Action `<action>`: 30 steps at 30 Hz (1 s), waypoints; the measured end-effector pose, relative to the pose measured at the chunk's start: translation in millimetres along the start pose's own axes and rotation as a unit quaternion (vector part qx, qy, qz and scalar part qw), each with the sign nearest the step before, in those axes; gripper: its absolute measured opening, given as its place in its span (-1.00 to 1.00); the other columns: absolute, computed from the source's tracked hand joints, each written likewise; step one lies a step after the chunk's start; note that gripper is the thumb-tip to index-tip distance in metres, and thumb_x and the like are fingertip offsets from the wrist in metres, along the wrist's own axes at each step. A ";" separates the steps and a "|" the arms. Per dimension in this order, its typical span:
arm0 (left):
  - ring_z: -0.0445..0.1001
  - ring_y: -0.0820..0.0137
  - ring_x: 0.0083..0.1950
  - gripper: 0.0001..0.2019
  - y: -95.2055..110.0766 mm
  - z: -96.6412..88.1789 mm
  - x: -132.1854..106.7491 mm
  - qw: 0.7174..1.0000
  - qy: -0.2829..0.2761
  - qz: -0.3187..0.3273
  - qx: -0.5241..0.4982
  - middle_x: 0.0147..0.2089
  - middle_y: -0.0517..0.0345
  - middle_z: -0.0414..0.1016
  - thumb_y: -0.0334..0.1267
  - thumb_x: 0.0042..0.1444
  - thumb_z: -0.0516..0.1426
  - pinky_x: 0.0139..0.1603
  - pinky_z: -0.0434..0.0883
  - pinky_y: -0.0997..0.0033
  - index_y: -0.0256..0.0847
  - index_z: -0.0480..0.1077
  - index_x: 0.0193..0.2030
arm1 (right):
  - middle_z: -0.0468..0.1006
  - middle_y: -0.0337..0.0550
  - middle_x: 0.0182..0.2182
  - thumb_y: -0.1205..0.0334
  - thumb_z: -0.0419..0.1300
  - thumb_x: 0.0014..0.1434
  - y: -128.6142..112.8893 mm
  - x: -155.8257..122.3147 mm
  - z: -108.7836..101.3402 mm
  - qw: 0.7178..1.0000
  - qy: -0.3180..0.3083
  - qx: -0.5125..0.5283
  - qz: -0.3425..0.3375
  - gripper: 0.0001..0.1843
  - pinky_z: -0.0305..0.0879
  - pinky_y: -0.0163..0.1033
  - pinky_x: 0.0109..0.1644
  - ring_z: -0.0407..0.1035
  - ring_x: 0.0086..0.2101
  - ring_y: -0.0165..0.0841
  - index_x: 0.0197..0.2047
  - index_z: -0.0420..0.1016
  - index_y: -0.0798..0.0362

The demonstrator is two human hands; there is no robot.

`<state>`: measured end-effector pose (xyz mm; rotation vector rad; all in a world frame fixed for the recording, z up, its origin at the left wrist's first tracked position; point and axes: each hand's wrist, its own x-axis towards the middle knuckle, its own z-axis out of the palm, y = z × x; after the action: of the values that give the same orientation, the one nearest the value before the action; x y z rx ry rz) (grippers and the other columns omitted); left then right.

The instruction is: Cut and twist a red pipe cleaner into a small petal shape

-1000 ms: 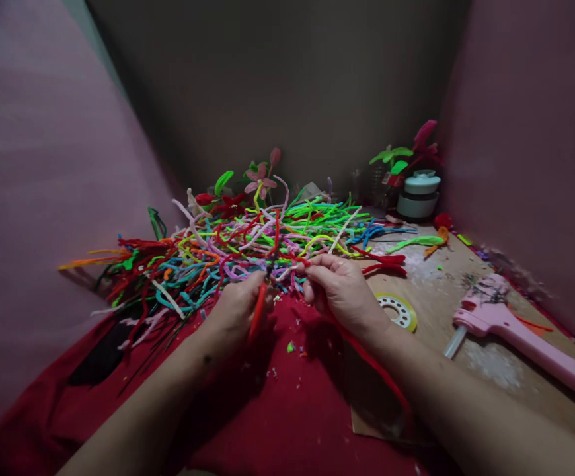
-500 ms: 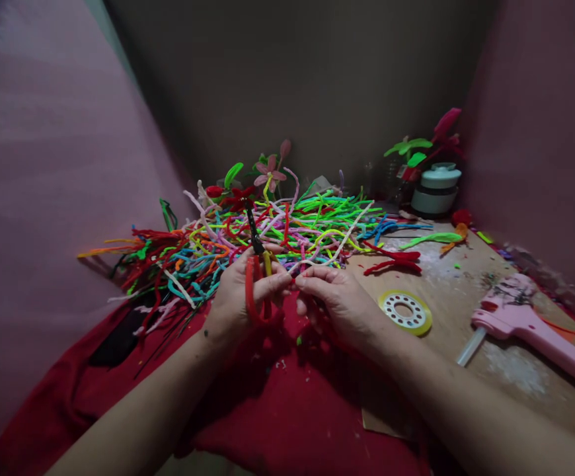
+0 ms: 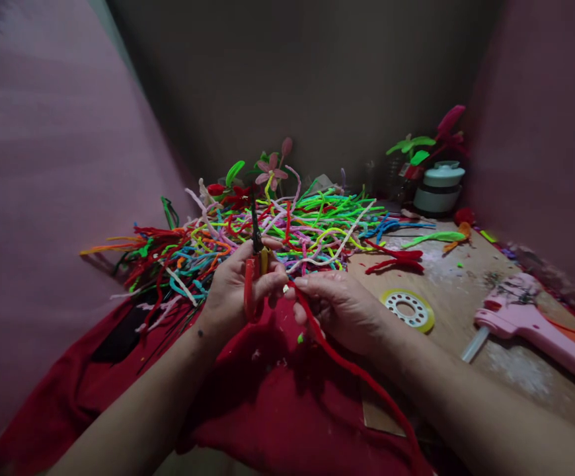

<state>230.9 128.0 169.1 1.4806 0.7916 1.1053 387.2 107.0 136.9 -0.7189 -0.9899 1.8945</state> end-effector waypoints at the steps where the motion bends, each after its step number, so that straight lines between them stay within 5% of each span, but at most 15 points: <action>1: 0.34 0.58 -0.58 -0.58 0.1 0.4 0.2 1.000 0.002 0.002 0.001 -0.53 0.34 0.34 -0.28 -0.11 0.27 -0.59 0.27 0.62 -0.23 0.23 -0.12 | 0.38 -0.29 -0.73 0.18 0.17 0.04 -0.1 -0.2 0.3 1.000 0.001 -0.002 0.002 -0.83 0.03 -0.42 -0.72 0.15 -0.78 -0.54 -0.44 0.44 0.11; 11: 0.36 0.55 -0.63 -0.54 -1.5 1.4 2.4 0.990 0.025 -0.097 -0.096 -0.53 0.28 0.39 -0.35 -0.12 0.24 -0.64 0.32 0.60 -0.29 0.21 -0.05 | 0.28 -0.38 -0.78 0.19 0.28 -0.06 -0.5 0.8 7.1 0.996 0.063 -0.060 -0.023 -0.79 -0.06 -0.42 -0.74 0.02 -0.79 -0.57 -0.54 0.34 0.07; 20: 0.36 0.53 -0.66 -0.56 -2.3 -5.1 3.1 0.996 0.010 -0.056 -0.066 -0.55 0.31 0.39 -0.37 -0.18 0.28 -0.73 0.29 0.63 -0.24 0.28 -0.11 | 0.24 -0.36 -0.83 0.23 0.18 0.00 4.5 1.7 1.8 0.994 0.055 -0.079 0.061 -0.87 -0.08 -0.45 -0.80 0.00 -0.84 -0.56 -0.46 0.42 0.14; 23: 0.35 0.56 -0.66 -0.61 1.1 -15.3 8.6 0.994 0.078 -0.037 -0.060 -0.54 0.30 0.40 -0.36 -0.15 0.26 -0.74 0.29 0.64 -0.24 0.29 -0.13 | 0.34 -0.29 -0.77 0.24 0.18 0.03 4.8 6.7 -6.5 0.994 0.099 -0.037 0.040 -0.84 -0.01 -0.45 -0.79 0.11 -0.80 -0.53 -0.31 0.43 0.15; 25: 0.35 0.57 -0.66 -0.63 2.2 -23.2 12.7 0.991 0.111 -0.024 -0.066 -0.51 0.27 0.43 -0.35 -0.13 0.25 -0.72 0.31 0.64 -0.25 0.30 -0.14 | 0.48 -0.19 -0.64 0.26 0.18 0.04 2.6 9.0 -10.4 0.993 0.117 -0.016 0.019 -0.63 0.14 -0.41 -0.74 0.25 -0.73 -0.46 -0.04 0.36 0.11; 28: 0.35 0.56 -0.65 -0.64 0.1 -33.0 18.4 0.988 0.133 -0.010 -0.074 -0.50 0.22 0.45 -0.35 -0.14 0.25 -0.72 0.31 0.61 -0.27 0.30 -0.16 | 0.56 -0.10 -0.51 0.30 0.17 0.06 -1.6 7.9 -11.2 0.998 0.063 -0.012 0.018 -0.39 0.32 -0.29 -0.61 0.38 -0.62 -0.37 0.20 0.18 -0.01; 30: 0.35 0.55 -0.65 -0.64 -3.0 -37.0 21.7 0.987 0.145 -0.001 -0.074 -0.51 0.21 0.45 -0.34 -0.16 0.26 -0.72 0.31 0.61 -0.29 0.30 -0.18 | 0.57 -0.09 -0.43 0.35 0.21 0.02 -2.9 5.0 -9.6 1.000 0.000 -0.021 0.020 -0.40 0.36 -0.29 -0.54 0.41 -0.57 -0.39 0.16 0.27 -0.06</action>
<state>204.2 161.6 170.8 1.2101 0.8893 1.3665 393.6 115.7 133.9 -0.7680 -1.0251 1.9138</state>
